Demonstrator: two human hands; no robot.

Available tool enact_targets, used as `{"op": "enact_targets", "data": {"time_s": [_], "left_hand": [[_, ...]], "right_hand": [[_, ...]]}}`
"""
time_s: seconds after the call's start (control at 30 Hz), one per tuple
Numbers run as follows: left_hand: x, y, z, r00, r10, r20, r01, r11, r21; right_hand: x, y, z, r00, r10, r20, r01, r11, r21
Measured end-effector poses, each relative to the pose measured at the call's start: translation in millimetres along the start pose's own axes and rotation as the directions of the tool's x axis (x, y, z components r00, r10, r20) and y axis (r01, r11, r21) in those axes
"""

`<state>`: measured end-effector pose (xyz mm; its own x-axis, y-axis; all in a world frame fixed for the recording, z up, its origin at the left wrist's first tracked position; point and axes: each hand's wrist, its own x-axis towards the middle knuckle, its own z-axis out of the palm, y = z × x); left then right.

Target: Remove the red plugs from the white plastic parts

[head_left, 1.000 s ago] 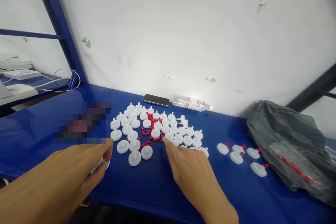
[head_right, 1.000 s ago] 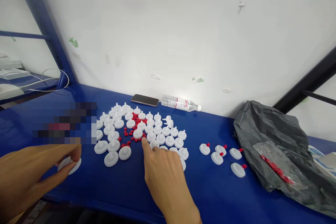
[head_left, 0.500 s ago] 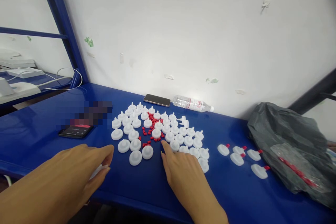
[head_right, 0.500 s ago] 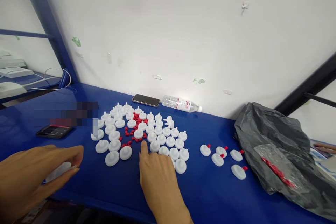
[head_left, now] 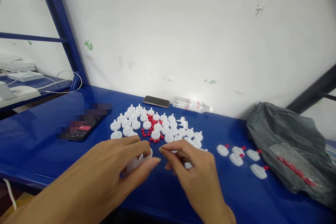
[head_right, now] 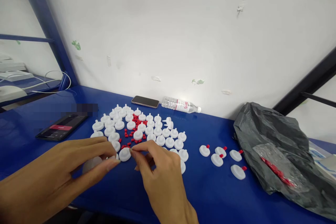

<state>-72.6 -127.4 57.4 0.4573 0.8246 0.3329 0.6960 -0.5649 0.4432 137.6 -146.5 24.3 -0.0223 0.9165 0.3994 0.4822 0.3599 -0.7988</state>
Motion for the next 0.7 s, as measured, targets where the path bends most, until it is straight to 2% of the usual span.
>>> {"op": "enact_targets", "data": {"time_s": [0.1,0.3,0.4,0.6,0.7], "left_hand": [[11,12,0.3,0.997,0.006,0.082,0.001,0.995,-0.095],[18,12,7.4,0.999,-0.011,0.035,0.016,0.991,-0.132],[20,12,8.6,1.0,0.005,0.015,-0.003,0.993,-0.119],[25,18,8.4,0.998,0.017,-0.064,-0.024,0.994,-0.111],[25,17,9.6,0.997,0.02,-0.074,-0.029,0.992,-0.119]], "right_hand": [[-1,-9,-6,0.995,0.092,0.037,-0.099,0.958,0.269],[1,-15,-10,0.969,0.226,0.101,-0.246,0.846,0.474],[1,-15,-11,0.963,0.241,0.117,-0.266,0.812,0.519],[2,-13,-14,0.973,0.223,0.06,-0.224,0.843,0.489],[2,-12,-14,0.968,0.234,0.086,-0.246,0.844,0.477]]}}
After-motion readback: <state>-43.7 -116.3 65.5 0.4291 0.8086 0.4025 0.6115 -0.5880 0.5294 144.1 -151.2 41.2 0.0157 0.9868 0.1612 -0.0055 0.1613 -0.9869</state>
